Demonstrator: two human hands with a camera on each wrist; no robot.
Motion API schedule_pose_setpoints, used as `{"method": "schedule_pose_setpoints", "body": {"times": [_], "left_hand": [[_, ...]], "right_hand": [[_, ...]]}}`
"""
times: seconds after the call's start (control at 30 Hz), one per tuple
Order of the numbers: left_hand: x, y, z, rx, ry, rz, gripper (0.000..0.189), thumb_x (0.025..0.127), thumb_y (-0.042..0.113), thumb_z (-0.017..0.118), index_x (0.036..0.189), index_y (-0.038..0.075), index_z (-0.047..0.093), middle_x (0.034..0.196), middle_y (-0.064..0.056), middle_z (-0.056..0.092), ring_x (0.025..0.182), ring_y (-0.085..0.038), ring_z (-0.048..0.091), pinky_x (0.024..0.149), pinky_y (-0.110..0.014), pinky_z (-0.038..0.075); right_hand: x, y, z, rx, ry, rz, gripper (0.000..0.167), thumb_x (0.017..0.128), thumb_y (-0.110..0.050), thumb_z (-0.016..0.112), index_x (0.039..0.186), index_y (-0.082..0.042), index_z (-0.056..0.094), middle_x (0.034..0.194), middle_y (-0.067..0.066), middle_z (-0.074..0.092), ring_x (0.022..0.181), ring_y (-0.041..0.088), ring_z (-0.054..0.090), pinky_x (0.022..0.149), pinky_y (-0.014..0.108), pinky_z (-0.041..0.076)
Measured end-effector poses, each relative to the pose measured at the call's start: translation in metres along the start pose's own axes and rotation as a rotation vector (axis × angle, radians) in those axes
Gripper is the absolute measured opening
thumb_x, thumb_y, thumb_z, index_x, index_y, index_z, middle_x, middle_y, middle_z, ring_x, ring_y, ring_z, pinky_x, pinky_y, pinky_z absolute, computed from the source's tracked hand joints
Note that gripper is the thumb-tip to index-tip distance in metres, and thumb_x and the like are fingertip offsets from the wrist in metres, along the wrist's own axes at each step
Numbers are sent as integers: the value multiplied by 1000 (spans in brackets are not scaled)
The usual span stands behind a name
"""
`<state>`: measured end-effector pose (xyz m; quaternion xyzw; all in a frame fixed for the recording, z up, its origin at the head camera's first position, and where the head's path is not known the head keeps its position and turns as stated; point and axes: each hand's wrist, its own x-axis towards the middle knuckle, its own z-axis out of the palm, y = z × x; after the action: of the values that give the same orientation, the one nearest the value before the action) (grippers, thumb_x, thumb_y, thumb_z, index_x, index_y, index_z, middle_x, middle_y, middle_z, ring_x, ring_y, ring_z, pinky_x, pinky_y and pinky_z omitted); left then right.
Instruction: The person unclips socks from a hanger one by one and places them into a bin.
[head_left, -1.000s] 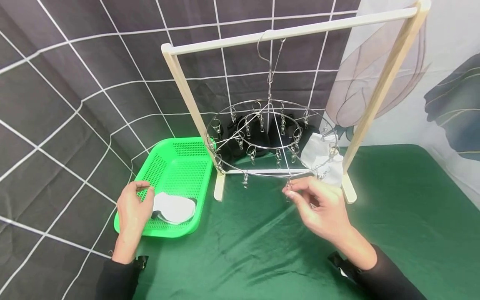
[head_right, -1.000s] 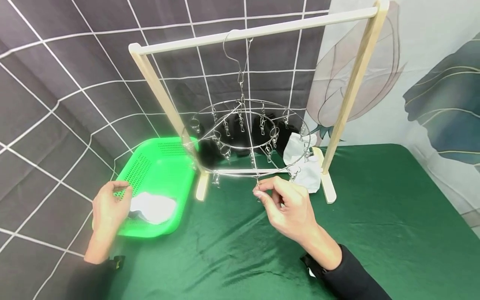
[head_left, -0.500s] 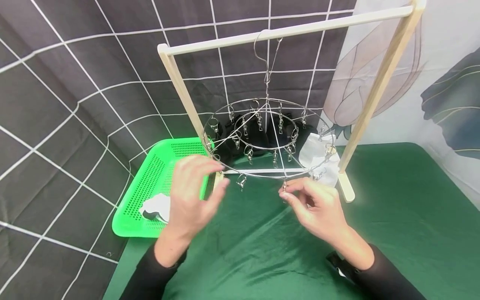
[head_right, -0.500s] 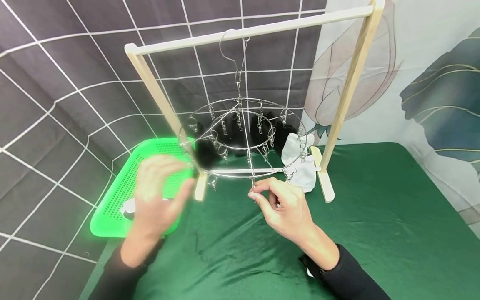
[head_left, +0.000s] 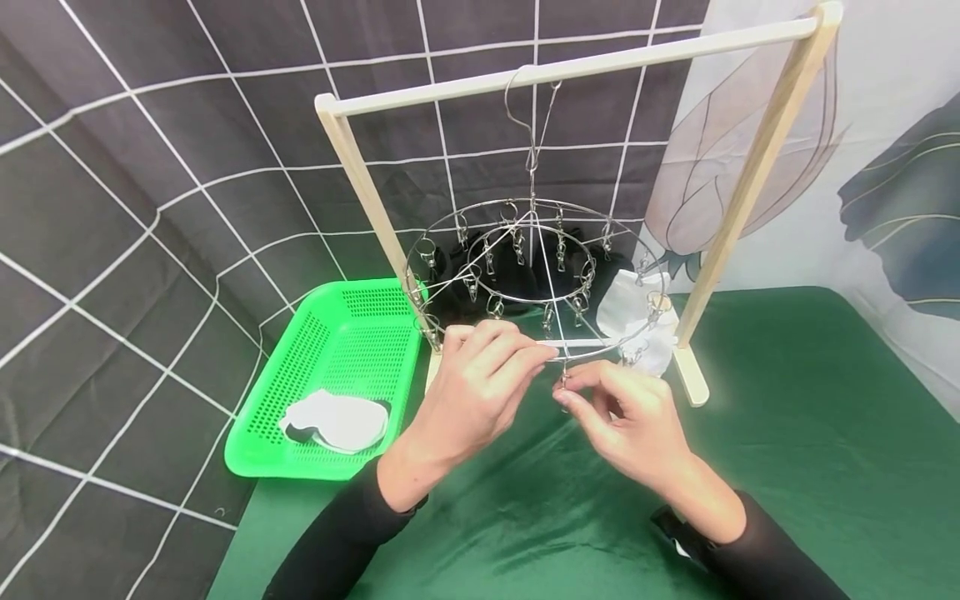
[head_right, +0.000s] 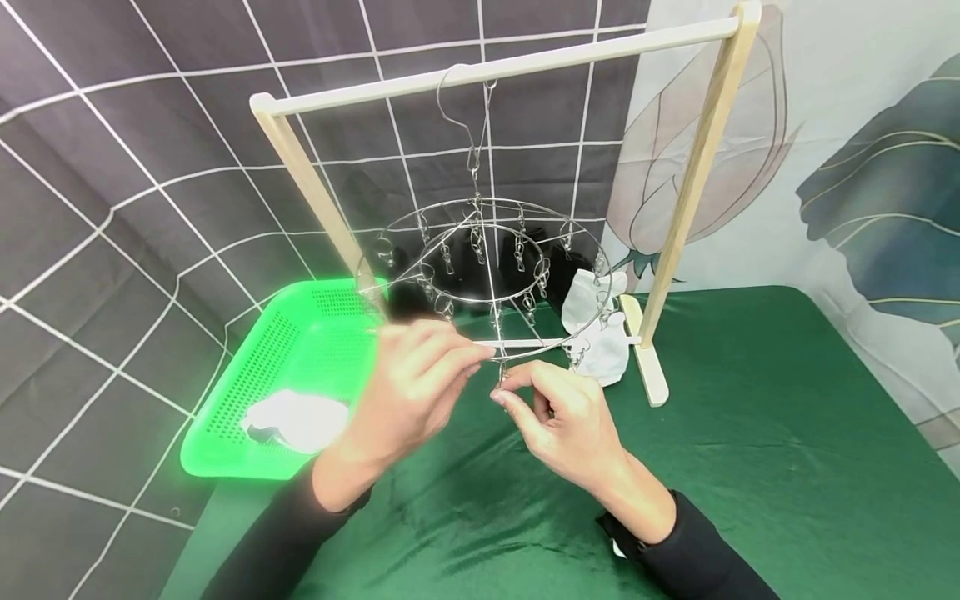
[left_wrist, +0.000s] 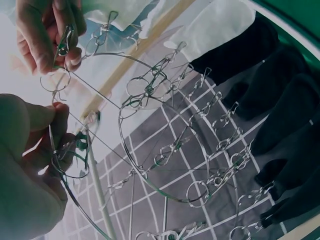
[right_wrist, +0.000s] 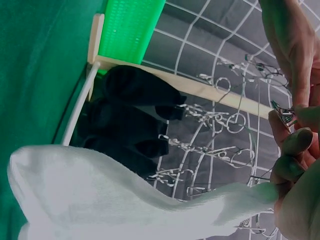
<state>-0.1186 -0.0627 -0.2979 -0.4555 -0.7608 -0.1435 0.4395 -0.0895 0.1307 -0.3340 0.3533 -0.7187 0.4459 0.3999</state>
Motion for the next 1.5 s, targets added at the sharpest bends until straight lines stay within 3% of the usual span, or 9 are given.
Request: {"method": "schedule_pose_setpoints", "body": {"times": [0.23,0.47,0.63,0.73,0.83,0.97,1.17,1.33,1.5], "left_hand": [[-2,-1,2,-31,36,-6,10,89,15,65,98,16,71,91,6,65,87,-16,56,73,-37,36],[-4,-2,-3,-65,72,-26,11,87,12,67,97,15,72,90,5,67,86,-17,57,73,-37,35],[-7,-7,-7,-105,100,-41,13,87,11,67,97,16,73,90,6,68,87,-16,58,73,-37,35],[-11,-13,-9,-136,122,-55,14,87,10,66,96,16,74,89,6,69,88,-16,58,73,-38,34],[-15,-19,-11,-159,134,-67,14,87,10,67,96,16,74,89,5,69,88,-17,58,72,-39,33],[-19,-25,-16,-188,123,-95,14,86,9,68,97,15,74,89,4,70,91,-17,60,73,-41,31],[-28,-33,-22,-221,128,-146,15,84,7,69,96,15,74,90,3,70,92,-17,63,74,-41,29],[-30,-38,-23,-228,135,-142,16,83,4,69,95,14,74,91,2,70,93,-17,64,74,-40,29],[-30,-41,-26,-221,126,-112,14,84,6,68,96,12,73,93,0,70,96,-21,63,74,-40,30]], "right_hand": [[-7,10,0,-33,-19,-20,15,73,-10,81,82,-10,69,75,-4,67,50,-2,40,47,10,32],[2,3,-8,-129,0,-152,12,84,-19,72,80,-8,70,76,0,69,49,0,42,46,9,33],[15,-4,-19,-135,93,-216,21,88,-17,64,71,-5,67,71,3,67,45,1,39,43,9,29],[19,-1,-25,-142,175,-204,17,84,-14,67,71,-3,68,72,5,68,44,3,39,42,12,29],[20,7,-31,-164,208,-174,11,80,-10,67,75,0,70,74,8,69,44,5,39,42,15,30],[20,16,-34,-197,158,-147,13,79,-6,61,82,1,72,79,9,70,46,6,42,43,16,33],[17,25,-31,-149,42,-172,14,83,-4,61,88,-3,74,83,9,70,58,11,53,50,17,40],[13,29,-27,-157,57,-204,16,88,-5,60,88,-5,75,81,7,70,70,20,64,60,24,47],[13,26,-25,-183,96,-232,19,88,-4,58,84,-4,76,79,7,70,68,21,65,60,25,48]]}}
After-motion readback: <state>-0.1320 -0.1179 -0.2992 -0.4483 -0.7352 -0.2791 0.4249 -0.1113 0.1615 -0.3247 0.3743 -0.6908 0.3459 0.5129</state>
